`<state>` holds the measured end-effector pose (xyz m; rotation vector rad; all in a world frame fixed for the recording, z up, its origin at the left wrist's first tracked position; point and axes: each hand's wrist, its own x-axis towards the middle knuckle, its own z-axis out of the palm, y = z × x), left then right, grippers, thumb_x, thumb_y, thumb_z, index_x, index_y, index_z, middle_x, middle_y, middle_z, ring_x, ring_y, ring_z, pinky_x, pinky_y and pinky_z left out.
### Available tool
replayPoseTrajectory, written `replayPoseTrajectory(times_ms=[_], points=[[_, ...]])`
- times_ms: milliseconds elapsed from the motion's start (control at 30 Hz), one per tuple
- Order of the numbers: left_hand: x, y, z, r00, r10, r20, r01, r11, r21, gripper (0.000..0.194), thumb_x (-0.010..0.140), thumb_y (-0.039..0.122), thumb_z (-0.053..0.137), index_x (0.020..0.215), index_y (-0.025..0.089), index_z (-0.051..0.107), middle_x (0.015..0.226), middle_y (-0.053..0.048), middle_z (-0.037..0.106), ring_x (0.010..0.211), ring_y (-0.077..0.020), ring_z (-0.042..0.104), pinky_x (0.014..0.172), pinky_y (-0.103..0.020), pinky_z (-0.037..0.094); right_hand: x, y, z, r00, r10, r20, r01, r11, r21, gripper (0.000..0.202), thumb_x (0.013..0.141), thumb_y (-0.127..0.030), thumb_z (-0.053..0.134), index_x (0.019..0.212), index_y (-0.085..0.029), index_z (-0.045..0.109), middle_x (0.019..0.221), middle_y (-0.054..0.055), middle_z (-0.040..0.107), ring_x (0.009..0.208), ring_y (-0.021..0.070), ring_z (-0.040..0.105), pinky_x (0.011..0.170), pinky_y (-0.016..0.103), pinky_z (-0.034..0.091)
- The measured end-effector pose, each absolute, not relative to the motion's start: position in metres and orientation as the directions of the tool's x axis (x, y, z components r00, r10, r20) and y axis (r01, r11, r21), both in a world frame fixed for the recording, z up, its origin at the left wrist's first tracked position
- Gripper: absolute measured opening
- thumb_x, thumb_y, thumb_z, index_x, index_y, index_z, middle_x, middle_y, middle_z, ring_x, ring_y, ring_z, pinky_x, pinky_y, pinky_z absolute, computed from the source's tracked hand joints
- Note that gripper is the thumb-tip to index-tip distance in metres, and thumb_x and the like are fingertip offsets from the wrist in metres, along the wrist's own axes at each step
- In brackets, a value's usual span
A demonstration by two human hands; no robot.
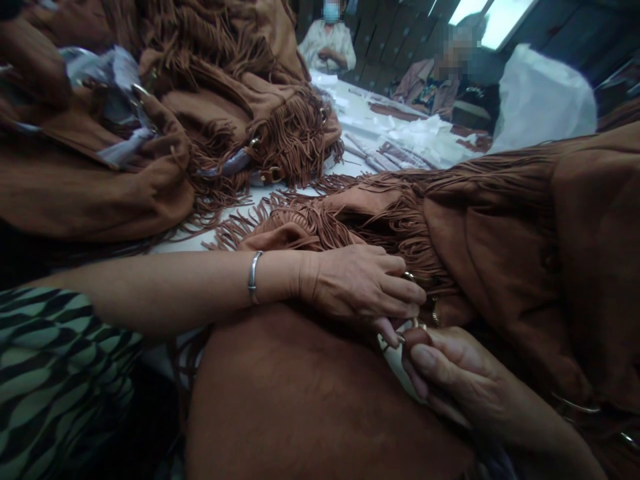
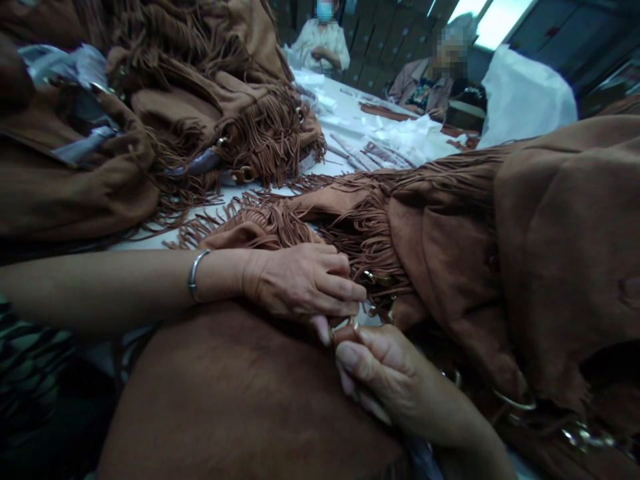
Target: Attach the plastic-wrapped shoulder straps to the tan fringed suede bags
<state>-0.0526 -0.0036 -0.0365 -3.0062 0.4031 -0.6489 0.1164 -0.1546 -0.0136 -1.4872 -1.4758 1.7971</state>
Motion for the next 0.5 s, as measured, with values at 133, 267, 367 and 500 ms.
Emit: replayPoseTrajectory(times_ms=[133, 267, 367, 500], points=[[-0.053, -0.003, -0.033, 0.895, -0.229, 0.382, -0.233, -0.972, -0.036, 0.049, 0.093, 0.053, 0.030, 0.113, 0.021, 0.061, 0.124, -0.005, 0.057, 0.089, -0.0205, 0.047, 0.071, -0.033, 0.039, 0.109, -0.158, -0.009, -0.244, 0.879, -0.410, 0.464, -0.265, -0.845, 0.037, 0.094, -0.047, 0.041, 0.073, -0.018, 0.052, 0.064, -0.001, 0.043, 0.056, 0.0096, 0.037, 0.048, 0.021, 0.029], [-0.050, -0.005, -0.031, 0.889, -0.202, 0.411, -0.218, -0.976, -0.008, 0.049, 0.090, 0.056, 0.036, 0.109, 0.019, 0.062, 0.119, -0.007, 0.059, 0.086, -0.0199, 0.047, 0.071, -0.032, 0.039, 0.114, -0.153, -0.005, -0.315, 0.837, -0.447, 0.395, -0.313, -0.864, 0.039, 0.092, -0.050, 0.043, 0.072, -0.017, 0.050, 0.064, -0.002, 0.039, 0.054, 0.0086, 0.032, 0.045, 0.020, 0.027], [-0.048, -0.006, -0.029, 0.894, -0.110, 0.435, -0.159, -0.984, 0.078, 0.051, 0.090, 0.056, 0.037, 0.106, 0.016, 0.062, 0.114, -0.009, 0.059, 0.085, -0.0194, 0.048, 0.075, -0.032, 0.041, 0.123, -0.149, -0.005, -0.279, 0.832, -0.480, 0.321, -0.390, -0.863, 0.038, 0.090, -0.053, 0.046, 0.074, -0.018, 0.048, 0.057, -0.005, 0.034, 0.047, 0.0064, 0.025, 0.040, 0.020, 0.019], [-0.048, -0.008, -0.023, 0.890, -0.001, 0.457, -0.123, -0.964, 0.237, 0.057, 0.088, 0.054, 0.045, 0.120, 0.009, 0.054, 0.111, -0.012, 0.057, 0.094, -0.0207, 0.051, 0.083, -0.032, 0.043, 0.129, -0.147, -0.008, -0.249, 0.816, -0.522, 0.265, -0.461, -0.847, 0.041, 0.086, -0.057, 0.049, 0.075, -0.017, 0.048, 0.052, -0.008, 0.031, 0.042, 0.0045, 0.019, 0.038, 0.020, 0.012]])
